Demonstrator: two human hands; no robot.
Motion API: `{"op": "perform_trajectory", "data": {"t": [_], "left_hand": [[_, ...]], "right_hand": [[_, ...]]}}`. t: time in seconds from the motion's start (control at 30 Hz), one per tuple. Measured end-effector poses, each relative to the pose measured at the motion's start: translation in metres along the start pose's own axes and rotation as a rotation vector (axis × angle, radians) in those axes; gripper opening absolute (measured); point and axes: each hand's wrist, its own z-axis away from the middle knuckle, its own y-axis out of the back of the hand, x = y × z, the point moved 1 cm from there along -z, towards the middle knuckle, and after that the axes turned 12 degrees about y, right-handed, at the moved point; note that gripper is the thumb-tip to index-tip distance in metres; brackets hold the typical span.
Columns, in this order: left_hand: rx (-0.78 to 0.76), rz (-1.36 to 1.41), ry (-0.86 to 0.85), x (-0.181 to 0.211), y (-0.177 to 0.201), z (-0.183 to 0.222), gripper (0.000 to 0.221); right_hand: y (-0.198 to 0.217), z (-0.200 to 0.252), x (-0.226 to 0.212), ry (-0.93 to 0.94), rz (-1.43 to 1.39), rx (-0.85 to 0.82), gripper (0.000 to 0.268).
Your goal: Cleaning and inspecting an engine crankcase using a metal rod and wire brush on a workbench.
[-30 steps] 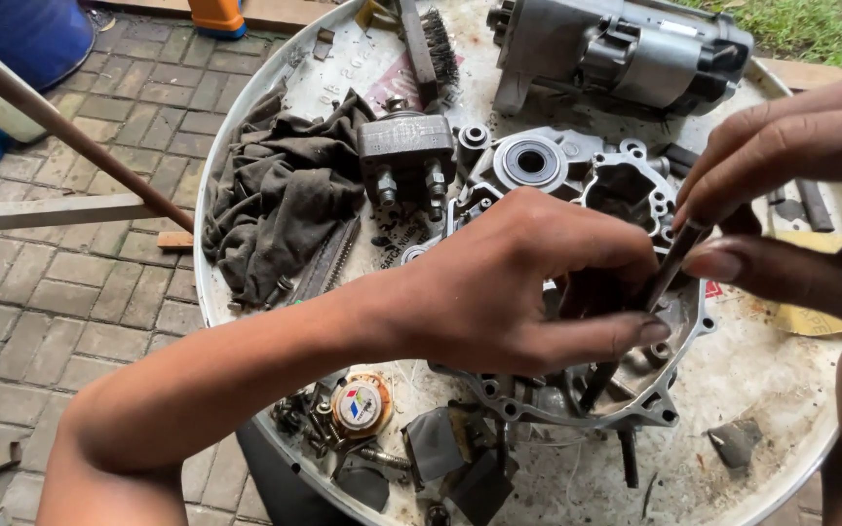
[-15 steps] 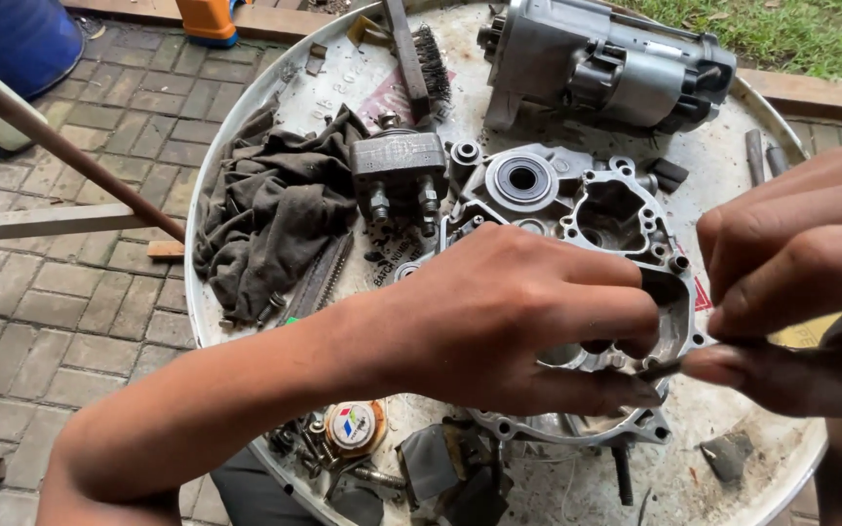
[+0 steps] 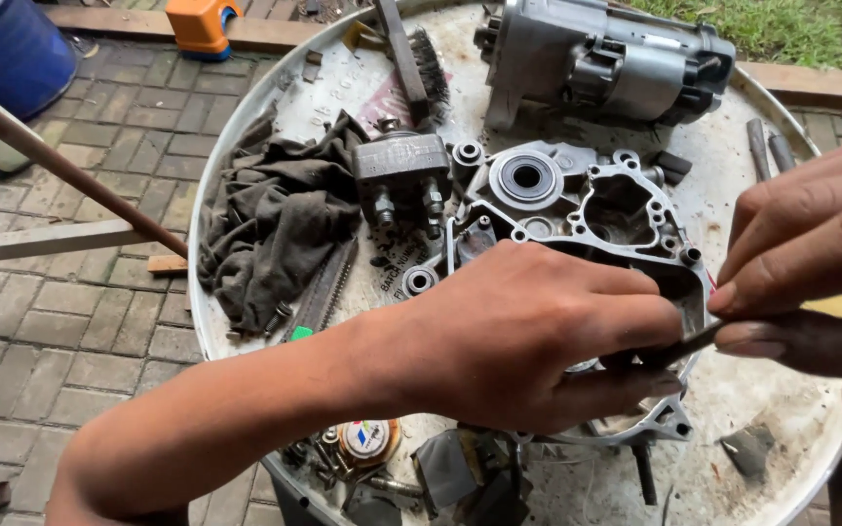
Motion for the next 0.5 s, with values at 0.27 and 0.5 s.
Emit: {"op": "perform_trajectory", "data": {"t": [0.27,0.5], "left_hand": [[0.022,0.04,-0.01,-0.001,0.005,-0.005,0.023],[-0.08,0.064,-0.017,0.005,0.018,-0.006,0.018]], "right_hand": [[0.001,-0.046,-0.01,0.124,-0.05,-0.003,0.031],[-0.003,-0.053,-0.02,0.257,-0.158,0.075,0.026]]}}
